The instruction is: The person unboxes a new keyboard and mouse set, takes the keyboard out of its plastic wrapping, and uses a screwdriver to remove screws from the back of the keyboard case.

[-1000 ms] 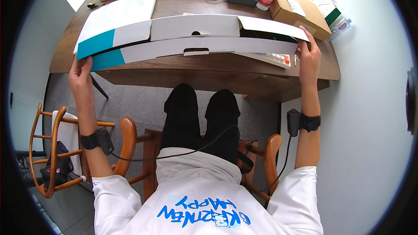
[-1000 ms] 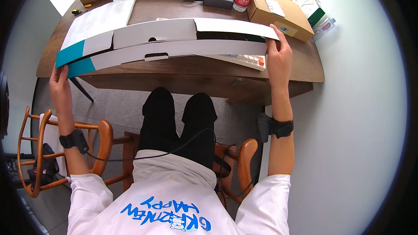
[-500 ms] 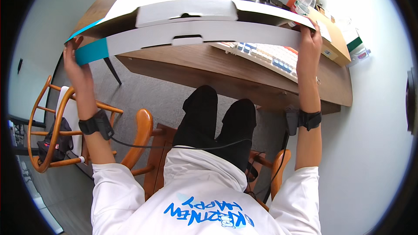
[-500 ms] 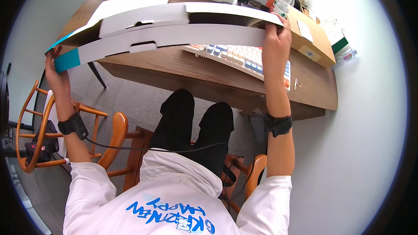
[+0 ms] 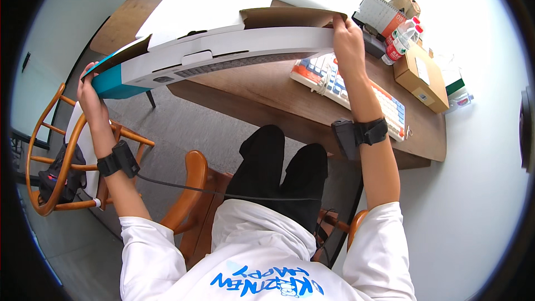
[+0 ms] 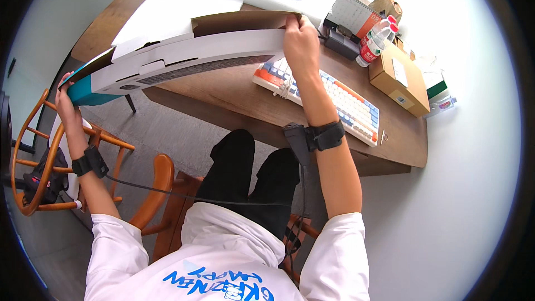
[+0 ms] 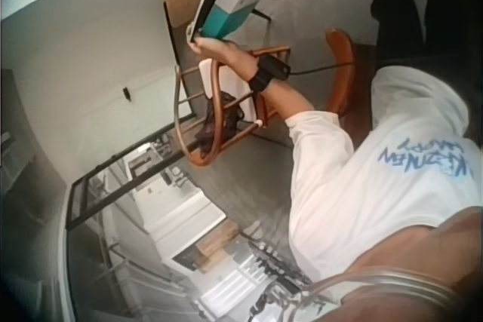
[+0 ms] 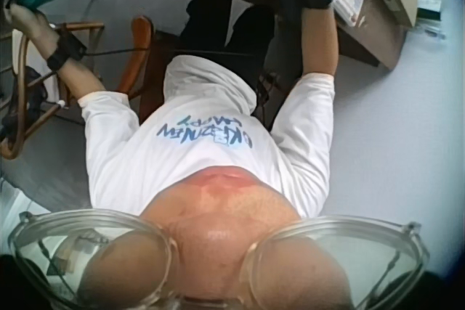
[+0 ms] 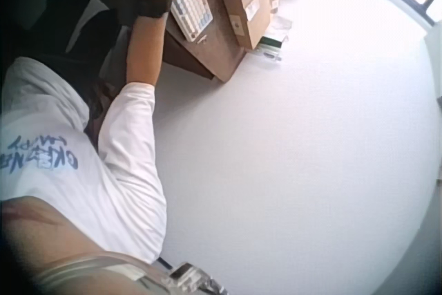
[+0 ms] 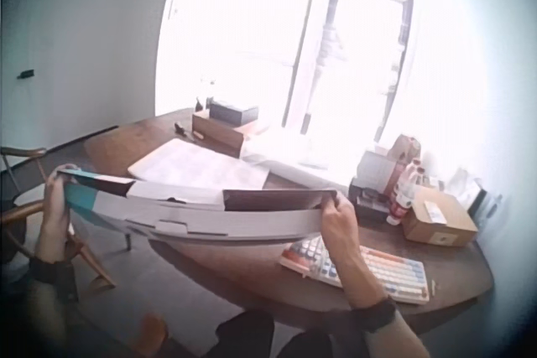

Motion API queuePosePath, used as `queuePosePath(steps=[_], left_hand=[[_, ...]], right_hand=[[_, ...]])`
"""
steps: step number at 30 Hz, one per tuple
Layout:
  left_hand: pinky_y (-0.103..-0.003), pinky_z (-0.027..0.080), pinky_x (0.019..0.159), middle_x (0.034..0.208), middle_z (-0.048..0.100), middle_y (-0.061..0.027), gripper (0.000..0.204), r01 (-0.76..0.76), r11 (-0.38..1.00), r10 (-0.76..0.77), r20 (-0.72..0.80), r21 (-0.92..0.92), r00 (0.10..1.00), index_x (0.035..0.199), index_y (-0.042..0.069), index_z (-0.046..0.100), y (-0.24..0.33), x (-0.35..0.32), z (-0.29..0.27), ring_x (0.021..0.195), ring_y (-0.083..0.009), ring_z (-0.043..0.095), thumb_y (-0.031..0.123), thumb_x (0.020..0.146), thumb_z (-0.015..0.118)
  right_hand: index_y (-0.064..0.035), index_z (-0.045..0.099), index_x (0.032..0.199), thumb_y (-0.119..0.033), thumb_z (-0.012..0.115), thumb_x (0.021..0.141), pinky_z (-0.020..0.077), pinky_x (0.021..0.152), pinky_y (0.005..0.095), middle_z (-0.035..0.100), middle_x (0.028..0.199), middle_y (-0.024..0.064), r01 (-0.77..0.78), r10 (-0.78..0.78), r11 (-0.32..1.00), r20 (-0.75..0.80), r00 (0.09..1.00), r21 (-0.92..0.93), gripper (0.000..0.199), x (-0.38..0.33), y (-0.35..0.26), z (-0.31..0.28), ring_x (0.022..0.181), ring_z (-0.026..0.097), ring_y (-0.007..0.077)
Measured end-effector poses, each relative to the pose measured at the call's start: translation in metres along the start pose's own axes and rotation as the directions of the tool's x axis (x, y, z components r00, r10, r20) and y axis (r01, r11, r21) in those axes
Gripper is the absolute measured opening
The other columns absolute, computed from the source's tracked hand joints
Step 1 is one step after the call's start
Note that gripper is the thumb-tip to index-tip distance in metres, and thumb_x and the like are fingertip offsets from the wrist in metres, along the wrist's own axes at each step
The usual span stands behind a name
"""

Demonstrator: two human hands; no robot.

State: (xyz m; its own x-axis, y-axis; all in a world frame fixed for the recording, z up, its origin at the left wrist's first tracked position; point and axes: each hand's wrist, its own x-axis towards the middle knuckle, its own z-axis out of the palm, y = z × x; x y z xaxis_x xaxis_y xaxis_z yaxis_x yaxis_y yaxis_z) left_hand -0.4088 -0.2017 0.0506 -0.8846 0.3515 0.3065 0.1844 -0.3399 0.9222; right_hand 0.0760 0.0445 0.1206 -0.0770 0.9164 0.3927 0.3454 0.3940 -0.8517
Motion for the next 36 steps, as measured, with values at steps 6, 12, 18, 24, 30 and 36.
queuePosePath(steps=[6, 12, 18, 24, 30, 36], left_hand=[[-0.030, 0.047, 0.096, 0.113, 0.071, -0.0095, 0.031, -0.104, 0.990, 0.114, -0.115, 0.093, 0.987, 0.121, 0.000, 0.069, -0.020, -0.001, -0.005, 0.102, -0.0179, 0.063, 0.016, 0.099, 0.054], [-0.028, 0.045, 0.094, 0.113, 0.069, -0.0078, 0.031, -0.116, 0.962, 0.169, -0.206, 0.246, 0.964, 0.123, 0.008, 0.071, -0.007, -0.005, -0.001, 0.101, -0.0168, 0.062, 0.015, 0.100, 0.052], [-0.031, 0.043, 0.098, 0.115, 0.068, -0.0103, 0.037, -0.151, 0.914, 0.224, -0.160, 0.377, 0.961, 0.120, 0.009, 0.073, -0.006, 0.002, -0.012, 0.106, -0.0221, 0.061, 0.022, 0.101, 0.044], [-0.034, 0.041, 0.101, 0.120, 0.067, -0.0159, 0.040, -0.054, 0.923, 0.144, -0.213, 0.380, 0.966, 0.123, 0.002, 0.068, -0.004, 0.005, -0.010, 0.111, -0.0278, 0.060, 0.024, 0.099, 0.044], [-0.038, 0.040, 0.101, 0.121, 0.066, -0.0201, 0.046, 0.024, 0.834, 0.058, -0.132, 0.551, 0.990, 0.124, -0.003, 0.063, 0.007, 0.002, -0.013, 0.112, -0.0315, 0.059, 0.031, 0.098, 0.047], [-0.039, 0.040, 0.101, 0.120, 0.065, -0.0240, 0.052, 0.052, 0.722, 0.059, -0.136, 0.690, 0.989, 0.125, -0.005, 0.061, -0.015, 0.010, -0.020, 0.114, -0.0369, 0.059, 0.038, 0.099, 0.049]], right_hand=[[0.0049, 0.061, 0.121, -0.023, 0.047, 0.099, 0.0467, 0.083, 0.0337, 0.068, 0.098, 0.0150, -0.039, 0.039, 0.999, 0.065, 0.997, 0.010, 0.039, 0.011, -0.009, 0.022, 0.090, 0.061, 0.0218], [0.0042, 0.067, 0.108, -0.023, 0.050, 0.096, 0.0446, 0.070, 0.0330, 0.065, 0.081, 0.0106, -0.046, 0.041, 0.998, 0.082, 0.996, 0.053, 0.034, 0.015, 0.001, 0.043, 0.074, 0.056, 0.0170], [0.0040, 0.063, 0.092, -0.023, 0.051, 0.093, 0.0429, 0.067, 0.0347, 0.063, 0.076, 0.0105, 0.001, 0.001, 0.994, -0.013, 1.000, 0.105, 0.030, 0.017, 0.018, 0.070, 0.072, 0.055, 0.0178], [0.0029, 0.062, 0.087, -0.028, 0.052, 0.087, 0.0392, 0.074, 0.0308, 0.062, 0.085, 0.0098, -0.082, 0.068, 0.950, 0.055, 0.996, 0.303, 0.032, 0.038, 0.037, 0.072, 0.080, 0.051, 0.0188], [0.0047, 0.062, 0.090, -0.025, 0.053, 0.087, 0.0397, 0.074, 0.0299, 0.061, 0.084, 0.0089, -0.116, 0.089, 0.941, 0.097, 0.991, 0.318, 0.032, 0.039, 0.033, 0.071, 0.079, 0.050, 0.0176], [0.0005, 0.064, 0.099, -0.024, 0.054, 0.089, 0.0427, 0.077, 0.0313, 0.063, 0.089, 0.0088, -0.021, 0.004, 0.972, 0.073, 0.997, 0.235, 0.028, 0.040, 0.029, 0.074, 0.082, 0.054, 0.0181]])
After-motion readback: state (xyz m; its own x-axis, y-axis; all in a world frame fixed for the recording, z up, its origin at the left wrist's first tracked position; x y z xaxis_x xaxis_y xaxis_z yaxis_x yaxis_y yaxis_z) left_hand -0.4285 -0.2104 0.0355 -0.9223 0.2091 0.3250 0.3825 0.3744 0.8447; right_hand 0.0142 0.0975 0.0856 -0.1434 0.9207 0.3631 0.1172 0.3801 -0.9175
